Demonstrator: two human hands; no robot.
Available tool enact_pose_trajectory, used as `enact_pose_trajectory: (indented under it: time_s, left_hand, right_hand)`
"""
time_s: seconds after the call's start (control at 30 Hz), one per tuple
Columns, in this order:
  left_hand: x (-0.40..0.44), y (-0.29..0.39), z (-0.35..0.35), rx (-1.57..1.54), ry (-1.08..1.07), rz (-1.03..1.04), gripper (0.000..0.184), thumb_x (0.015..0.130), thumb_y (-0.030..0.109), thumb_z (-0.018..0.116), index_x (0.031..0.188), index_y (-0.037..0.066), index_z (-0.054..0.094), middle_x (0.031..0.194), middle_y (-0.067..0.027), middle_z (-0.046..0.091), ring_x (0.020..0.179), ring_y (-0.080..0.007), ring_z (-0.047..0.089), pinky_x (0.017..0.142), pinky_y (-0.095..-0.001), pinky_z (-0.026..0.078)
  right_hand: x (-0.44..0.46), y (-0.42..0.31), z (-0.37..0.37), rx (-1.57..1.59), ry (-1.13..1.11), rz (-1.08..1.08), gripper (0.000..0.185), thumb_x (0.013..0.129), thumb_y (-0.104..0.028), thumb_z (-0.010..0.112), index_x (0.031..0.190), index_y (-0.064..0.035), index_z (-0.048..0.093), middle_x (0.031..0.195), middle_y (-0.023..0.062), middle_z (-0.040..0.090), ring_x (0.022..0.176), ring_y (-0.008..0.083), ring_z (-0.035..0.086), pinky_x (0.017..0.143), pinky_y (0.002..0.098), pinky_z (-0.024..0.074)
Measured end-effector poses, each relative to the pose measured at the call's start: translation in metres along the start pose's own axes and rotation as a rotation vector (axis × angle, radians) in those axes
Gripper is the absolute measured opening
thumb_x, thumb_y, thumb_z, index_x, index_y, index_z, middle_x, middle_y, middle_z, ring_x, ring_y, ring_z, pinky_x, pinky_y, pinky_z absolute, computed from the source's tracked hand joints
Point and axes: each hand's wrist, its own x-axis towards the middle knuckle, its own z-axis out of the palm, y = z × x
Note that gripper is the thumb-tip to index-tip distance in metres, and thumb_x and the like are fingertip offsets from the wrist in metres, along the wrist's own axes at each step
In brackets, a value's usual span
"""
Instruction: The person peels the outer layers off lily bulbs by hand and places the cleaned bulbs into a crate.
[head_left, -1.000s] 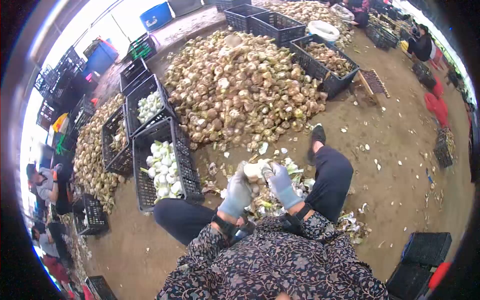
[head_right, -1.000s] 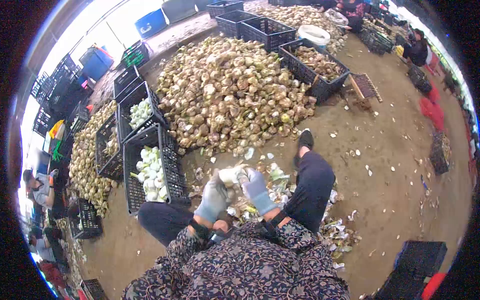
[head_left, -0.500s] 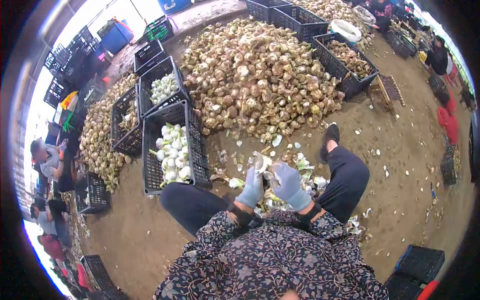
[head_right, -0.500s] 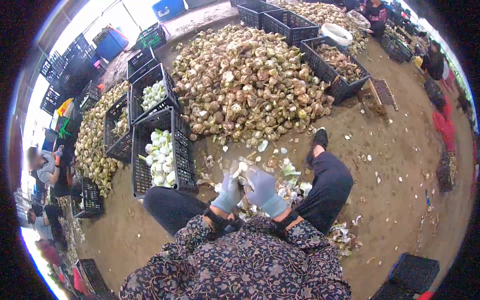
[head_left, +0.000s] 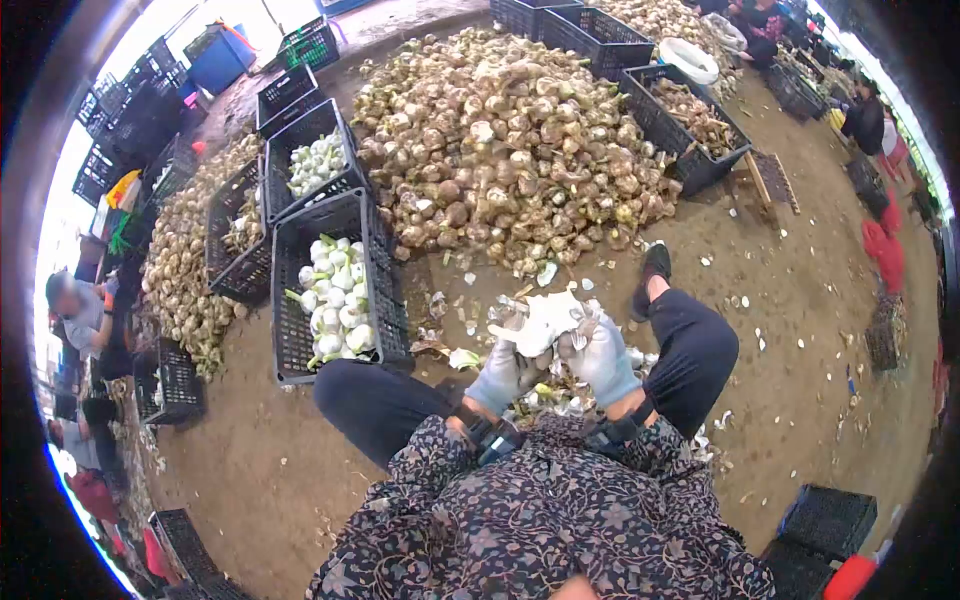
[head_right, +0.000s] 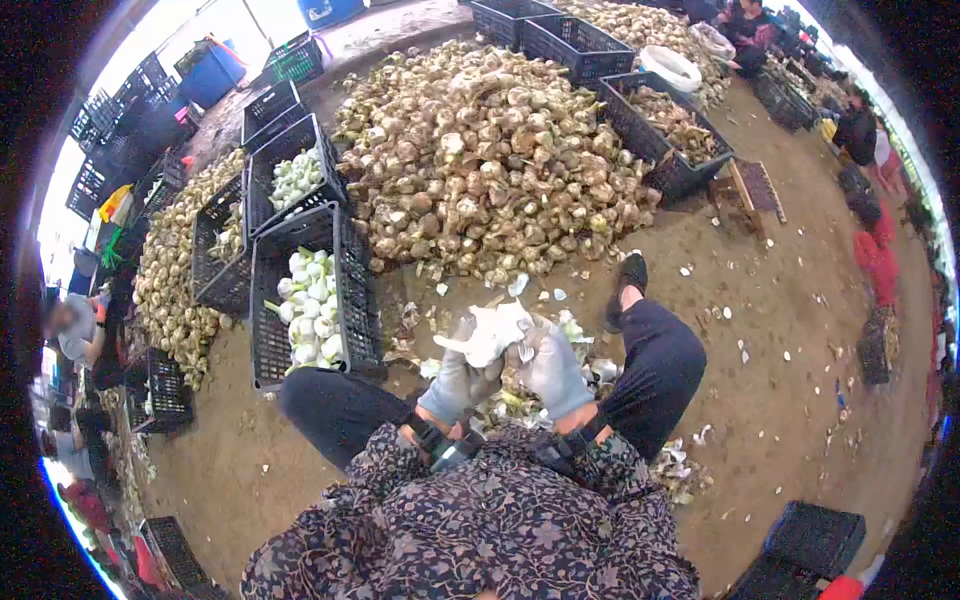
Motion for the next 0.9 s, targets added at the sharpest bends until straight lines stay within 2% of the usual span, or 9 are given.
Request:
enact_pose_trajectory:
  time_s: [0.17,0.23,0.33,0.37,0.43,0.53,0.77,0.83,0.9]
  left_hand:
    - [-0.021,0.020,-0.007,0.510,-0.382,-0.174,0.049,0.091,0.043,0.054,0.103,-0.004,0.059,0.072,-0.0048,0.058,0.056,-0.0124,0.052,0.044,-0.0212,0.036]
    - [-0.024,0.011,-0.011,0.489,-0.315,-0.202,0.050,0.089,0.045,0.056,0.101,-0.003,0.060,0.068,-0.0019,0.056,0.051,-0.0099,0.048,0.040,-0.0209,0.031]
    - [-0.014,0.004,-0.028,0.235,-0.125,-0.169,0.045,0.089,0.044,0.058,0.099,0.000,0.061,0.068,-0.0026,0.057,0.050,-0.0094,0.049,0.040,-0.0207,0.032]
    - [-0.012,0.011,-0.030,0.224,-0.124,-0.161,0.045,0.089,0.044,0.058,0.099,0.000,0.061,0.068,-0.0026,0.057,0.050,-0.0094,0.049,0.040,-0.0207,0.032]
    - [-0.011,0.033,-0.031,0.605,-0.266,-0.214,0.039,0.091,0.041,0.056,0.097,0.004,0.062,0.074,-0.0037,0.060,0.060,-0.0099,0.055,0.050,-0.0221,0.040]
    - [-0.006,0.025,-0.028,0.665,-0.175,-0.070,0.036,0.093,0.035,0.052,0.105,0.002,0.062,0.089,-0.0074,0.065,0.069,-0.0088,0.059,0.049,-0.0206,0.041]
    - [-0.010,0.029,-0.008,0.642,-0.045,0.163,0.044,0.088,0.015,0.054,0.128,-0.001,0.047,0.087,-0.0028,0.063,0.068,-0.0077,0.058,0.056,-0.0189,0.043]
    - [-0.010,0.020,0.003,0.638,-0.015,0.283,0.053,0.084,0.012,0.061,0.132,-0.001,0.043,0.091,-0.0053,0.064,0.070,-0.0100,0.060,0.059,-0.0198,0.046]
    - [-0.002,0.015,-0.019,0.801,-0.014,0.439,0.064,0.082,0.018,0.069,0.136,0.000,0.038,0.095,-0.0057,0.063,0.072,-0.0109,0.061,0.060,-0.0214,0.048]
  right_hand:
    - [0.035,-0.020,-0.013,-0.158,0.138,-0.217,0.023,0.092,-0.019,0.051,0.107,-0.0032,0.057,0.080,0.0027,0.060,0.061,0.0090,0.054,0.055,0.0249,0.0462]
    - [0.038,-0.038,-0.013,-0.582,0.178,-0.212,0.031,0.089,-0.019,0.057,0.114,-0.0018,0.054,0.090,0.0050,0.061,0.071,0.0130,0.059,0.061,0.0273,0.0496]
    - [0.041,-0.042,-0.023,-2.305,0.112,-0.317,0.068,0.083,-0.030,0.063,0.141,-0.0101,0.034,0.116,0.0138,0.059,0.099,0.0243,0.062,0.079,0.0381,0.0511]
    - [0.037,-0.041,-0.020,-2.316,0.101,-0.314,0.068,0.083,-0.030,0.063,0.141,-0.0101,0.034,0.116,0.0138,0.059,0.099,0.0243,0.062,0.079,0.0381,0.0511]
    - [0.019,-0.034,-0.012,-1.020,-0.274,-0.017,0.068,0.080,-0.033,0.068,0.137,-0.0091,0.041,0.122,0.0154,0.057,0.100,0.0227,0.061,0.084,0.0363,0.0487]
    - [0.011,-0.009,-0.026,-1.533,-0.406,-0.305,0.054,0.079,-0.025,0.071,0.126,-0.0046,0.052,0.116,0.0103,0.060,0.097,0.0170,0.060,0.082,0.0312,0.0490]
    - [0.003,0.014,0.001,-0.610,0.168,-0.240,0.031,0.078,-0.007,0.073,0.104,0.0023,0.058,0.095,0.0081,0.064,0.085,0.0139,0.062,0.075,0.0264,0.0505]
    - [0.005,0.022,-0.005,-0.614,0.173,-0.337,0.026,0.078,-0.005,0.072,0.100,0.0006,0.059,0.094,0.0071,0.065,0.084,0.0133,0.061,0.074,0.0257,0.0504]
    - [0.010,0.033,-0.023,-1.066,0.109,-0.467,0.020,0.079,-0.003,0.070,0.097,-0.0011,0.060,0.092,0.0068,0.065,0.081,0.0128,0.062,0.073,0.0241,0.0504]
